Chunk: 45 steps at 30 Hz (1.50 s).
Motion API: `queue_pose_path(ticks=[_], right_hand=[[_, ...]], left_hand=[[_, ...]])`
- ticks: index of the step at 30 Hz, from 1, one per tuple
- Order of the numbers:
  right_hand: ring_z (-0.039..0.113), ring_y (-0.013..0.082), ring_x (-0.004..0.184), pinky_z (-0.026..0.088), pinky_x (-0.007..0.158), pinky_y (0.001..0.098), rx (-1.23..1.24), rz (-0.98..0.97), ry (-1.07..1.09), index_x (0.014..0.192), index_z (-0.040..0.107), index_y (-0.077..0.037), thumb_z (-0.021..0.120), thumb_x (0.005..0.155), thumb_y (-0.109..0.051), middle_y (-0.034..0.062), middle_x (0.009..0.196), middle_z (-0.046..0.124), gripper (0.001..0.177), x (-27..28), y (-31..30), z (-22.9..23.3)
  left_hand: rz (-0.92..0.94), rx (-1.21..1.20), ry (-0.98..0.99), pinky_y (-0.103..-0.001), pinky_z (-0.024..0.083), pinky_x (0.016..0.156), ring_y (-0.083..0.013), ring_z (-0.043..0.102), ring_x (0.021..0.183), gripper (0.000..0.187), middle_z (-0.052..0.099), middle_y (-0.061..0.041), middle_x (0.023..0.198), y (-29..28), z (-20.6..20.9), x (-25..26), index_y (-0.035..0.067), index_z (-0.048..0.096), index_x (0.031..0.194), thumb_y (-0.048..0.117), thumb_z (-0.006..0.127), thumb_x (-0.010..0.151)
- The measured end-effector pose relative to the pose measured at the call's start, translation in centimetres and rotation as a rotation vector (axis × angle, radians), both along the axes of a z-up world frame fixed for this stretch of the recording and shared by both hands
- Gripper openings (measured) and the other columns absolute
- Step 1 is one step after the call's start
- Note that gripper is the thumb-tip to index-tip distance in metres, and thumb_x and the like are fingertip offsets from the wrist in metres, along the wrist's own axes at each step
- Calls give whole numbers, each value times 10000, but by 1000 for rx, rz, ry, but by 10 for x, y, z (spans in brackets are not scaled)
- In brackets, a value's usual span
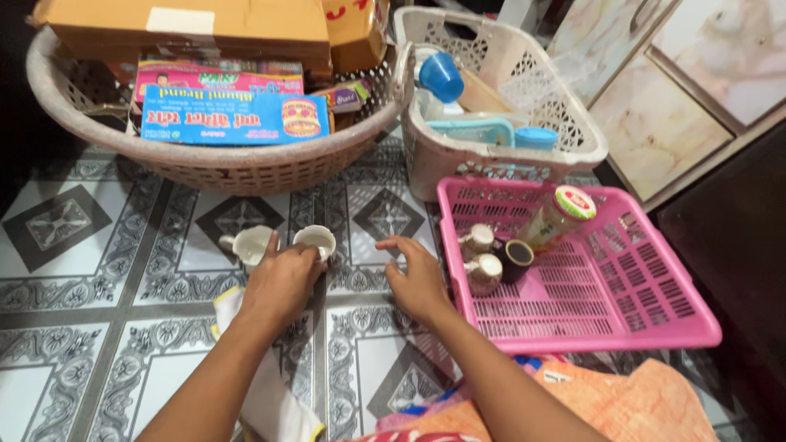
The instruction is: The person sits on the floor and sorts various household items into three plastic baskets. They handle plastic containers, a blue cup, a white bottle, a jar, and several mugs, placing each into either a beige, white, or pink basket.
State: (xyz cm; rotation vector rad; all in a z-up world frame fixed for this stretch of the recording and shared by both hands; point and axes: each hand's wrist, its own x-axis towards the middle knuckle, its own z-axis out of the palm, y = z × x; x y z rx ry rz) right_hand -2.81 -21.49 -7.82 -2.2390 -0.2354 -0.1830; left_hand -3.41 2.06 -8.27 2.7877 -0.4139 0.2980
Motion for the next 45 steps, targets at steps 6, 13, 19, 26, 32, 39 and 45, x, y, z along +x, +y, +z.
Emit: queue_pose_path(ticks=[6, 13, 19, 26, 32, 39, 45], right_hand=[[604, 267, 1321, 462, 1085, 378, 188, 119, 97, 1370, 573, -100, 625, 984, -258, 155, 1398, 642, 420, -2, 4, -5], [605, 256, 1222, 518, 991, 367, 538, 252, 145, 1550, 348, -170, 687, 945, -275, 146, 1411, 558, 701, -12, 13, 33], [670, 173, 1076, 641, 848, 343, 849, 179, 359, 1450, 474, -182, 724, 883, -276, 71, 1198, 621, 627, -26, 6, 69], [690, 203, 732, 611, 633, 312, 981, 148, 655, 1301, 606, -70, 410, 967, -730, 161, 1033, 689, 765, -30, -4, 80], [672, 200, 728, 596, 633, 298, 952, 127, 717, 1272, 577, -109, 445, 912, -709, 82, 887, 677, 711, -49, 0, 92], [452, 103, 616, 404, 496, 250, 735, 74, 514, 1220, 573, -218, 723, 866, -530, -40, 760, 493, 495, -62, 5, 116], [554, 70, 693, 475, 506, 281, 559, -193, 258, 1192, 650, -220, 800, 764, -419, -78, 884, 648, 495, -46, -44, 130]], left_hand=[[20, -245, -9, -508, 465, 1091, -454, 688, 837, 262, 724, -187, 1000, -12, 27, -21, 28, 674, 972, 260, 561, 1015], [87, -862, 180, -363, 537, 656, -196, 713, 700, 327, 764, -153, 819, -43, 69, -16, 26, 753, 1051, 323, 650, 962], [-145, -1379, 471, -249, 567, 719, -106, 710, 837, 322, 753, -31, 976, -44, 82, -20, 26, 717, 1155, 269, 680, 948], [-205, -1189, 343, -253, 600, 785, -149, 756, 865, 293, 802, -108, 956, -37, 96, -38, -31, 745, 1103, 199, 740, 921], [-83, -1375, 327, -258, 629, 716, -170, 772, 812, 262, 783, -103, 932, -41, 97, -43, -31, 723, 1054, 203, 696, 939], [100, -1256, 243, -269, 564, 737, -155, 765, 824, 274, 792, -120, 918, -44, 97, -46, -9, 752, 1045, 243, 713, 946], [43, -970, -9, -354, 553, 898, -188, 707, 1112, 232, 727, -47, 1268, -35, 80, -42, 120, 780, 1094, 180, 676, 895]])
